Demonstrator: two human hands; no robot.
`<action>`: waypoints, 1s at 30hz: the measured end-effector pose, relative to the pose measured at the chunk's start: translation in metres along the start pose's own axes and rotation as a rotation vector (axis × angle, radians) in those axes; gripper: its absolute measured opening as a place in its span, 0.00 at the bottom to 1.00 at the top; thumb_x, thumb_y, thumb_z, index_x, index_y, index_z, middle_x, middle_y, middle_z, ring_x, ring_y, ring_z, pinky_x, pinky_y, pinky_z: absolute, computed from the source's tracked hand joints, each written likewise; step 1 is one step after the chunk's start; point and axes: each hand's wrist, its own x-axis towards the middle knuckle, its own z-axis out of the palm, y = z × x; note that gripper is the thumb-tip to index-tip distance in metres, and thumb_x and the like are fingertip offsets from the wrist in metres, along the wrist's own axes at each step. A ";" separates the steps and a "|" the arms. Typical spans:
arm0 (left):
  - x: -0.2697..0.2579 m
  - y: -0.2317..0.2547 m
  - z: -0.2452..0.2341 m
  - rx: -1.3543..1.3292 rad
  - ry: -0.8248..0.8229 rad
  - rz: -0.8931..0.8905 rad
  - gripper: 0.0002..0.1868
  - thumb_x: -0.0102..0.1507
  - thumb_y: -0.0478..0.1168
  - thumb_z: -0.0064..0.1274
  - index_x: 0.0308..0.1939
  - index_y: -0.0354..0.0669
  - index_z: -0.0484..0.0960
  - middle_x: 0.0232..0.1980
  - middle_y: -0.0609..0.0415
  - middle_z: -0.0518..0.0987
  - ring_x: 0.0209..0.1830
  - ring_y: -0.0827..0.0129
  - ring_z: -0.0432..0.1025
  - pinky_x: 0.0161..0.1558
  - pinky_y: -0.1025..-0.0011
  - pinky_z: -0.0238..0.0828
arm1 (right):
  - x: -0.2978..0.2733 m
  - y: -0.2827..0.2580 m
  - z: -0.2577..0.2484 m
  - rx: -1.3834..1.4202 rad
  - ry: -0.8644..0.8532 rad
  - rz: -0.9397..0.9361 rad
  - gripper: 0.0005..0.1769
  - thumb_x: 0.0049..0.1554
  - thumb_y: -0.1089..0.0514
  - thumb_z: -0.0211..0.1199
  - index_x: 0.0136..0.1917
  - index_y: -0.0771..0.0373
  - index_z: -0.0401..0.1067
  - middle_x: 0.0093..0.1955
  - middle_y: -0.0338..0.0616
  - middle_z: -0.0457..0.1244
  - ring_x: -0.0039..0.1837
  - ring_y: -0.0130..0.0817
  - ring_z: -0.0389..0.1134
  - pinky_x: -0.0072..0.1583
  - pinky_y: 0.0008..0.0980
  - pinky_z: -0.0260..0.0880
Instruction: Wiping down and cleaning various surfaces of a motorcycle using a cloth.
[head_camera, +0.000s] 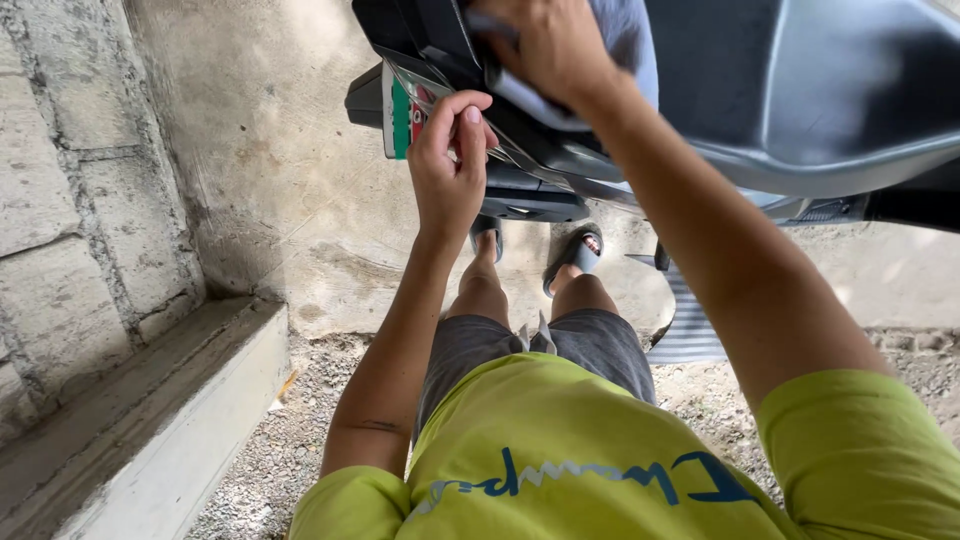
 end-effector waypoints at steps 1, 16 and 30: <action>0.002 0.002 -0.003 0.008 0.006 -0.004 0.07 0.75 0.34 0.45 0.51 0.40 0.80 0.32 0.58 0.80 0.31 0.80 0.76 0.29 0.82 0.69 | 0.001 -0.002 0.000 0.009 -0.001 -0.006 0.18 0.62 0.43 0.61 0.41 0.58 0.76 0.34 0.42 0.66 0.34 0.36 0.66 0.36 0.35 0.64; -0.008 0.015 -0.025 0.000 0.063 0.013 0.08 0.76 0.37 0.45 0.51 0.41 0.80 0.32 0.58 0.81 0.28 0.81 0.73 0.28 0.83 0.66 | -0.054 -0.016 -0.040 0.332 -0.049 -0.193 0.12 0.61 0.60 0.67 0.58 0.60 0.79 0.51 0.45 0.70 0.47 0.42 0.71 0.49 0.39 0.71; -0.080 0.035 -0.001 0.020 0.108 0.002 0.08 0.76 0.36 0.45 0.51 0.40 0.81 0.31 0.58 0.81 0.27 0.81 0.73 0.28 0.81 0.66 | -0.246 0.087 -0.072 0.528 0.302 0.582 0.19 0.60 0.67 0.54 0.63 0.57 0.73 0.56 0.41 0.69 0.64 0.39 0.68 0.69 0.46 0.69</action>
